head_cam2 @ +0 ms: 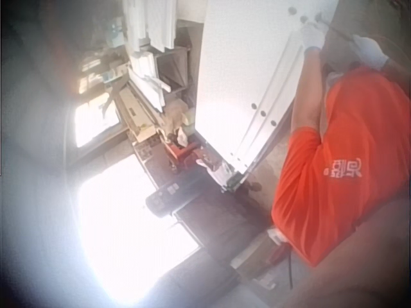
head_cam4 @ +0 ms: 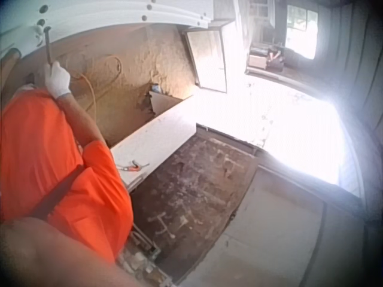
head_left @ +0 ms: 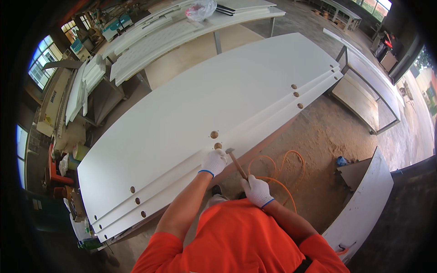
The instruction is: The person hammers wooden pegs into pre-drilled holes in white furniture panels using a small hammer.
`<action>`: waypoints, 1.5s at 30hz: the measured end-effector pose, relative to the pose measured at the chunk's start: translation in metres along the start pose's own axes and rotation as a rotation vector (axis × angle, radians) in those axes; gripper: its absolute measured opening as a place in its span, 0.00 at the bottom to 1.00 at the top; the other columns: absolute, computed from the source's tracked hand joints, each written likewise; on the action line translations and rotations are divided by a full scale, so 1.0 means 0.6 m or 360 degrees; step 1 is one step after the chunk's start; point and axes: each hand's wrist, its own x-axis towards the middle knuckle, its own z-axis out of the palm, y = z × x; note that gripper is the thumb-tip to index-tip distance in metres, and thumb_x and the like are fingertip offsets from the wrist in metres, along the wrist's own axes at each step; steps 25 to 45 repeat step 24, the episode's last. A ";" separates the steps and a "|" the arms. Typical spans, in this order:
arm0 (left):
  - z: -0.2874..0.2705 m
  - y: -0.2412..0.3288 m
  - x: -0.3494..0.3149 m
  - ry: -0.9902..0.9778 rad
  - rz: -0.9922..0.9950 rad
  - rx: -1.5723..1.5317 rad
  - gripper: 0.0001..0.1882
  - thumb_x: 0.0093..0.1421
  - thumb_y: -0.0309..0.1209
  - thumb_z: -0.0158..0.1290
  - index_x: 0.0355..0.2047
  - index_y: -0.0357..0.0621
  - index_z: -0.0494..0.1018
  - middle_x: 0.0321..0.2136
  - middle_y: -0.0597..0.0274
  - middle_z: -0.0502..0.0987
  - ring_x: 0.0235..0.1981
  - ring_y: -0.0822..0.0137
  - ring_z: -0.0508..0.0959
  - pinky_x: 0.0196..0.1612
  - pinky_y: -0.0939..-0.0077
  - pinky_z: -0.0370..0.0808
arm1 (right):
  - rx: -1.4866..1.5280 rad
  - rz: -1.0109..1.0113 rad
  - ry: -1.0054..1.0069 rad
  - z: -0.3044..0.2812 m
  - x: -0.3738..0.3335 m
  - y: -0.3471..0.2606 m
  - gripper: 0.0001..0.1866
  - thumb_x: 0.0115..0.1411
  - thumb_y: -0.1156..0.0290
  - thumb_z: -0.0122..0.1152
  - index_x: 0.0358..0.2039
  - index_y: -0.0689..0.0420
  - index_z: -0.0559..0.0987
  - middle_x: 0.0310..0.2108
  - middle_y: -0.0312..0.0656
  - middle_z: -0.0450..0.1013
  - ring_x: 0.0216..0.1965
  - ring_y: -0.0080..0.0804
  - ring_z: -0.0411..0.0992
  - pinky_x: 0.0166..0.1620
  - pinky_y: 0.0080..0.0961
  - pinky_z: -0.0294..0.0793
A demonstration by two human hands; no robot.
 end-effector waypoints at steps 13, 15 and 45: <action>-0.009 -0.037 -0.013 -0.0008 0.0009 -0.0440 0.14 0.61 0.34 0.54 0.37 0.41 0.86 0.35 0.39 0.84 0.39 0.42 0.85 0.44 0.56 0.81 | -0.0152 -0.0100 0.0081 0.009 0.011 0.009 0.21 0.72 0.52 0.55 0.36 0.60 0.75 0.25 0.56 0.79 0.30 0.60 0.80 0.35 0.55 0.77; -0.016 -0.035 -0.024 -0.0072 -0.0058 -0.0289 0.14 0.61 0.35 0.55 0.36 0.41 0.86 0.34 0.38 0.84 0.38 0.42 0.85 0.43 0.55 0.81 | -0.0067 -0.0165 0.0178 0.002 0.006 0.000 0.21 0.72 0.52 0.55 0.35 0.60 0.75 0.24 0.55 0.79 0.29 0.60 0.80 0.34 0.55 0.76; -0.022 -0.056 -0.033 -0.0268 -0.0279 -0.0240 0.18 0.61 0.44 0.57 0.32 0.42 0.86 0.29 0.36 0.83 0.39 0.37 0.84 0.43 0.49 0.80 | -0.0047 -0.0291 0.0324 0.002 0.004 -0.007 0.22 0.70 0.51 0.59 0.43 0.60 0.75 0.24 0.53 0.80 0.28 0.59 0.80 0.34 0.55 0.78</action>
